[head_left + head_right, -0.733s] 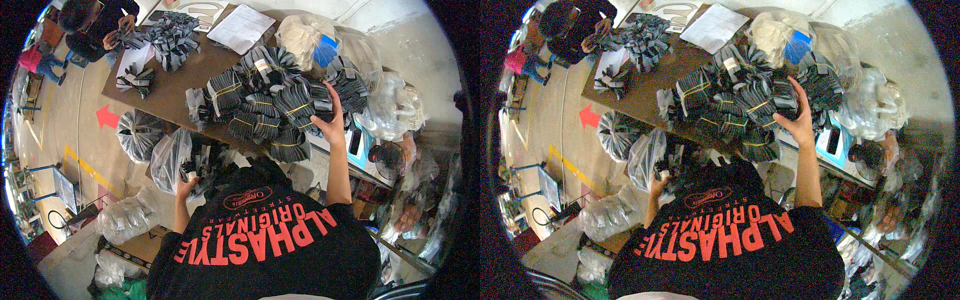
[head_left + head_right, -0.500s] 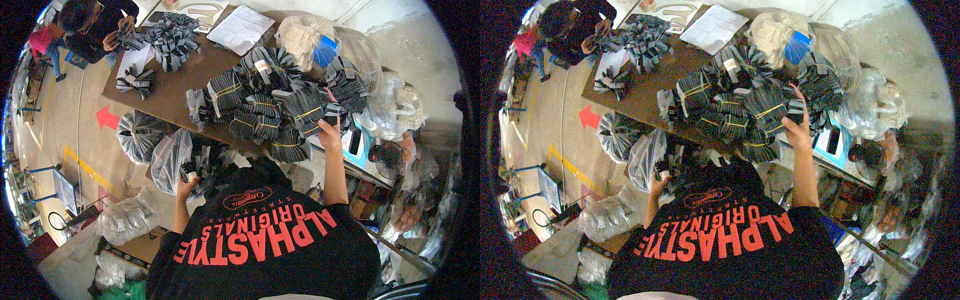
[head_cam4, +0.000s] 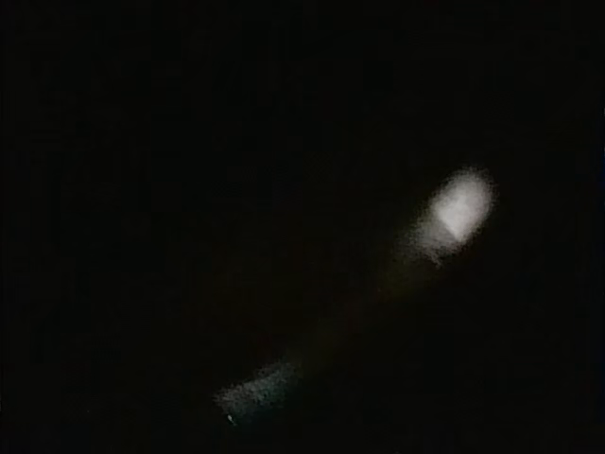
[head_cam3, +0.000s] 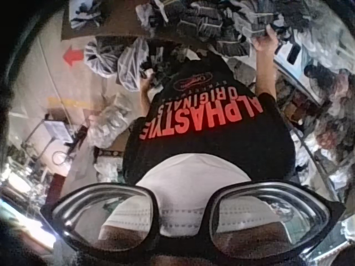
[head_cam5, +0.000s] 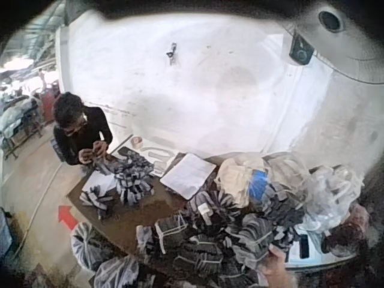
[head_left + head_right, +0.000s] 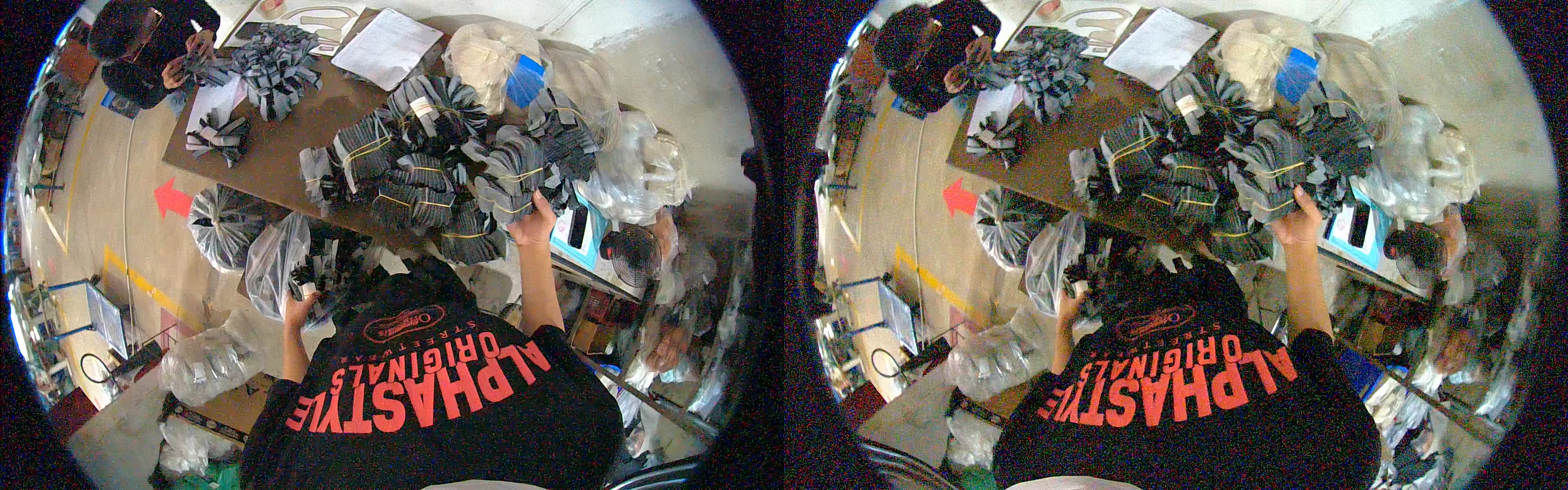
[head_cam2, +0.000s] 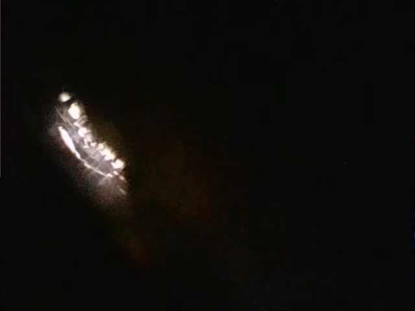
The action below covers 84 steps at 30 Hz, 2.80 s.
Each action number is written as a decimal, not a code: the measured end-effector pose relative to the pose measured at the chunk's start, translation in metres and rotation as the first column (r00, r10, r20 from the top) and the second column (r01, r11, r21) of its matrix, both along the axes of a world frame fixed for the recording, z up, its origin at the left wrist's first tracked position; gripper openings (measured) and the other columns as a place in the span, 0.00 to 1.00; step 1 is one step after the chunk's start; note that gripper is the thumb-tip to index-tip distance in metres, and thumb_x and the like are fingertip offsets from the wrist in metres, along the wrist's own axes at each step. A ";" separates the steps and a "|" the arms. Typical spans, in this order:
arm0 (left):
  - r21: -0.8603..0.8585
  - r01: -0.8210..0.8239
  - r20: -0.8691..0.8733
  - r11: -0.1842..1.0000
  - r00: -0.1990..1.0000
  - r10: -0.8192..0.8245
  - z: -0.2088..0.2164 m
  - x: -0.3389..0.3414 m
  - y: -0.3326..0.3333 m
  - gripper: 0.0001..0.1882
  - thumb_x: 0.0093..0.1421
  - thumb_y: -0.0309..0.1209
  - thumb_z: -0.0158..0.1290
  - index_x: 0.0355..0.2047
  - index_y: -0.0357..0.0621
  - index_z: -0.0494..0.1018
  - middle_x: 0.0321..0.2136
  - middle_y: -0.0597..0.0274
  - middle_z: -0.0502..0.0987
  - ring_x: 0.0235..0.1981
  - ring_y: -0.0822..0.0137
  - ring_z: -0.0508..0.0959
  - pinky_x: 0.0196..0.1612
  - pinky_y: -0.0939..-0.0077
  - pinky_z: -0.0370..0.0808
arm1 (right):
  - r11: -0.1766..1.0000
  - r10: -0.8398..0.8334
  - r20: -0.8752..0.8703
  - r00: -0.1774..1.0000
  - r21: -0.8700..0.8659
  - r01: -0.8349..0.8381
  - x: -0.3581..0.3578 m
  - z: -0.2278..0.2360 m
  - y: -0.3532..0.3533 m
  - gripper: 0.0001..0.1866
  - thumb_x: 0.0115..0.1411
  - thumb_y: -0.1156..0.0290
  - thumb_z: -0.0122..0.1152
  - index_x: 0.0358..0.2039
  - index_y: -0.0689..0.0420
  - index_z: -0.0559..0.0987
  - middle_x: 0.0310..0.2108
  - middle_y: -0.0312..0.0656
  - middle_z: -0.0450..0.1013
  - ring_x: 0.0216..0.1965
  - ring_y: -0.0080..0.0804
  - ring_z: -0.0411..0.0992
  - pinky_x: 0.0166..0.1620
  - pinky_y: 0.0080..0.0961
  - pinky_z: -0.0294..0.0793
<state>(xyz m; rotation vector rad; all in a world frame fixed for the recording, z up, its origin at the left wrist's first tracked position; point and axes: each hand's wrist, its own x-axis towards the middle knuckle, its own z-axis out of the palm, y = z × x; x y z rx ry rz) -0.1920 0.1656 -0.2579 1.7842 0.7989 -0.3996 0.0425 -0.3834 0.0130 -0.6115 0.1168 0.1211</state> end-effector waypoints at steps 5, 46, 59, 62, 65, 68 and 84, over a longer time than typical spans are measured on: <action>0.001 -0.027 0.009 1.000 1.000 0.027 0.052 0.017 -0.013 0.54 0.44 0.47 0.76 0.63 0.29 0.63 0.55 0.45 0.77 0.55 0.54 0.78 0.59 0.62 0.73 | 1.000 0.002 -0.012 1.000 -0.012 -0.002 0.000 -0.006 -0.003 0.31 0.64 0.62 0.57 0.64 0.65 0.70 0.61 0.55 0.72 0.61 0.54 0.72 0.64 0.53 0.71; 0.276 -0.155 -0.151 0.949 0.968 0.202 0.087 -0.053 0.028 0.60 0.45 0.54 0.71 0.70 0.33 0.58 0.64 0.39 0.70 0.65 0.47 0.71 0.66 0.58 0.66 | 0.154 0.768 -0.243 0.593 -0.827 -0.540 0.025 0.034 0.161 0.19 0.71 0.55 0.57 0.51 0.58 0.78 0.43 0.41 0.77 0.42 0.28 0.76 0.45 0.28 0.77; 0.298 -0.181 -0.131 0.937 0.965 0.228 0.123 -0.058 0.012 0.54 0.44 0.49 0.73 0.66 0.34 0.64 0.58 0.44 0.75 0.58 0.52 0.76 0.61 0.62 0.70 | -0.344 0.306 -0.748 0.589 -0.664 -0.664 -0.058 -0.262 0.214 0.43 0.66 0.40 0.52 0.67 0.64 0.66 0.64 0.63 0.64 0.64 0.57 0.64 0.63 0.49 0.65; 0.233 -0.226 -0.061 0.946 0.967 0.246 0.116 -0.089 0.025 0.52 0.44 0.47 0.74 0.66 0.37 0.64 0.58 0.47 0.75 0.57 0.52 0.77 0.61 0.61 0.71 | -0.262 0.222 -0.791 0.570 -0.612 -0.746 -0.070 -0.306 0.214 0.35 0.67 0.45 0.55 0.61 0.64 0.71 0.53 0.59 0.70 0.52 0.54 0.69 0.52 0.48 0.69; 0.325 -0.212 -0.096 0.922 0.962 0.255 0.135 -0.081 0.016 0.51 0.44 0.46 0.73 0.65 0.38 0.65 0.57 0.49 0.76 0.55 0.54 0.77 0.59 0.62 0.72 | -0.112 0.137 -0.891 0.433 -0.448 -0.887 -0.086 -0.385 0.184 0.27 0.67 0.51 0.57 0.54 0.63 0.77 0.43 0.56 0.76 0.40 0.51 0.74 0.41 0.47 0.72; 0.225 -0.328 -0.057 0.917 0.935 0.349 0.130 -0.093 0.008 0.51 0.43 0.44 0.73 0.65 0.38 0.65 0.55 0.51 0.77 0.54 0.56 0.77 0.58 0.63 0.72 | -0.070 0.163 -0.916 0.367 -0.382 -0.922 -0.089 -0.422 0.156 0.21 0.65 0.59 0.60 0.50 0.62 0.80 0.35 0.52 0.80 0.32 0.47 0.77 0.34 0.45 0.75; 0.304 -0.414 0.048 0.858 0.906 0.421 0.170 -0.106 0.039 0.45 0.50 0.40 0.71 0.65 0.38 0.65 0.56 0.49 0.75 0.54 0.57 0.75 0.58 0.64 0.71 | 0.156 0.602 -0.644 0.472 -0.485 -0.861 -0.073 -0.161 0.244 0.13 0.57 0.73 0.63 0.43 0.62 0.79 0.36 0.36 0.76 0.35 0.25 0.72 0.36 0.29 0.72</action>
